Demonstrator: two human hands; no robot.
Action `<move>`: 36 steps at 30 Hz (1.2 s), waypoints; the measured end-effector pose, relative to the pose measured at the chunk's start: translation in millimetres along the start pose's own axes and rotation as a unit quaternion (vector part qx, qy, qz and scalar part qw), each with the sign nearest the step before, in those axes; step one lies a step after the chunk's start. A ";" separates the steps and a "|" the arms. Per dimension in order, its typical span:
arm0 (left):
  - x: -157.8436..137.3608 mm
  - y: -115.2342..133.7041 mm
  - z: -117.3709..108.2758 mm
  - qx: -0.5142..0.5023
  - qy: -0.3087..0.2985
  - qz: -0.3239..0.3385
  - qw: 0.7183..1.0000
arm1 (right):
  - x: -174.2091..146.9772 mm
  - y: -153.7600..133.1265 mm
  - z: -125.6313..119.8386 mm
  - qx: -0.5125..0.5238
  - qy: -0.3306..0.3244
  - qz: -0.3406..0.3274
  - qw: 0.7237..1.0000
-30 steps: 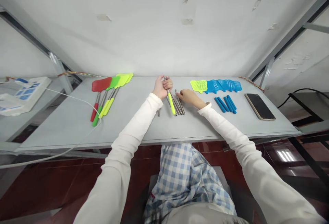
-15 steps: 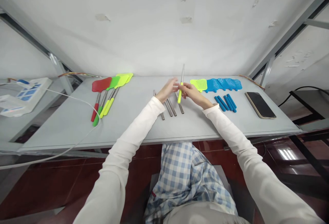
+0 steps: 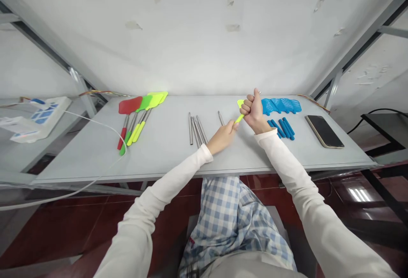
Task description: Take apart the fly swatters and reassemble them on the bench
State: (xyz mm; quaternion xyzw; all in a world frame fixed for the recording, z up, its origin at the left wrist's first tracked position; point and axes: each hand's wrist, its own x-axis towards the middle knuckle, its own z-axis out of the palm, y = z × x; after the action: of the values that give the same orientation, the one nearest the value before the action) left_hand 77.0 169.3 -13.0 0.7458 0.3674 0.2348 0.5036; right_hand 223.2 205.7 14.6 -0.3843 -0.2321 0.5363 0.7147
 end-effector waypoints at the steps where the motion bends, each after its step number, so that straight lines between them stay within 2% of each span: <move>1: -4.5 2.2 -2.3 -0.054 -0.038 -0.013 0.998 | 2.2 -3.9 -1.4 0.007 -0.010 0.004 1.000; 4: -20.8 0.7 -13.4 -0.185 -0.160 -0.053 0.968 | 18.3 -24.3 -14.0 0.019 -0.022 -0.003 1.000; 5: -26.4 -3.3 -18.3 -0.230 -0.183 -0.069 0.953 | 25.2 -31.2 -20.4 0.013 -0.019 -0.006 1.000; 6: -31.7 -9.0 -24.0 -0.262 -0.181 -0.081 0.944 | 31.9 -36.3 -27.0 -0.001 -0.018 -0.007 1.000; 7: -36.3 -16.1 -30.6 -0.278 -0.147 -0.087 0.945 | 37.4 -38.4 -33.2 -0.029 -0.020 0.003 0.999; 9: -42.8 -32.9 -47.8 -0.247 -0.003 -0.079 0.966 | 43.6 -32.2 -42.2 -0.139 -0.034 0.053 0.988; 11: -45.5 -50.0 -69.8 -0.143 0.161 -0.082 0.973 | 42.9 -14.2 -44.7 -0.301 -0.044 0.089 0.948; 12: -45.6 -57.5 -81.6 -0.062 0.228 -0.099 0.967 | 40.9 -3.3 -43.8 -0.377 -0.045 0.089 0.921; 14: -43.5 -69.3 -102.8 0.060 0.306 -0.135 0.940 | 36.0 17.2 -39.4 -0.463 -0.038 0.068 0.883; 15: -41.3 -73.4 -110.9 0.089 0.314 -0.150 0.933 | 33.9 25.2 -36.7 -0.487 -0.034 0.053 0.871; 18: -30.6 -78.7 -120.8 0.112 0.273 -0.180 0.938 | 30.8 39.5 -30.1 -0.542 -0.030 0.008 0.840; 21: -16.7 -77.3 -114.4 0.132 0.237 -0.176 0.946 | 27.6 46.3 -27.5 -0.598 -0.039 -0.032 0.800; 22: -12.2 -76.4 -110.9 0.142 0.231 -0.172 0.947 | 25.4 48.4 -27.4 -0.629 -0.049 -0.049 0.775; 25: -0.5 -74.3 -101.7 0.160 0.224 -0.159 0.948 | 15.2 54.0 -27.6 -0.726 -0.094 -0.096 0.674; 26: 2.6 -74.3 -99.6 0.164 0.224 -0.154 0.948 | 11.1 55.1 -27.4 -0.744 -0.110 -0.103 0.651; 28: 7.9 -75.1 -96.7 0.164 0.224 -0.145 0.950 | 3.2 55.6 -26.5 -0.748 -0.130 -0.096 0.643; 32: 16.9 -77.8 -91.9 0.152 0.225 -0.117 0.955 | -8.5 54.3 -23.1 -0.736 -0.154 -0.057 0.656; 36: 28.3 -76.2 -85.3 0.146 0.227 -0.095 0.958 | -15.9 57.4 -16.4 -0.739 -0.184 -0.050 0.646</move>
State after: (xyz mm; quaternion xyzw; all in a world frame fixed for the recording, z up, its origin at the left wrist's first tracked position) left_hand 9.3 257.8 -51.3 0.6999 0.5714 0.2930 0.3127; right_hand 196.6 193.1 -39.7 -0.6661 -0.6970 0.2102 0.1623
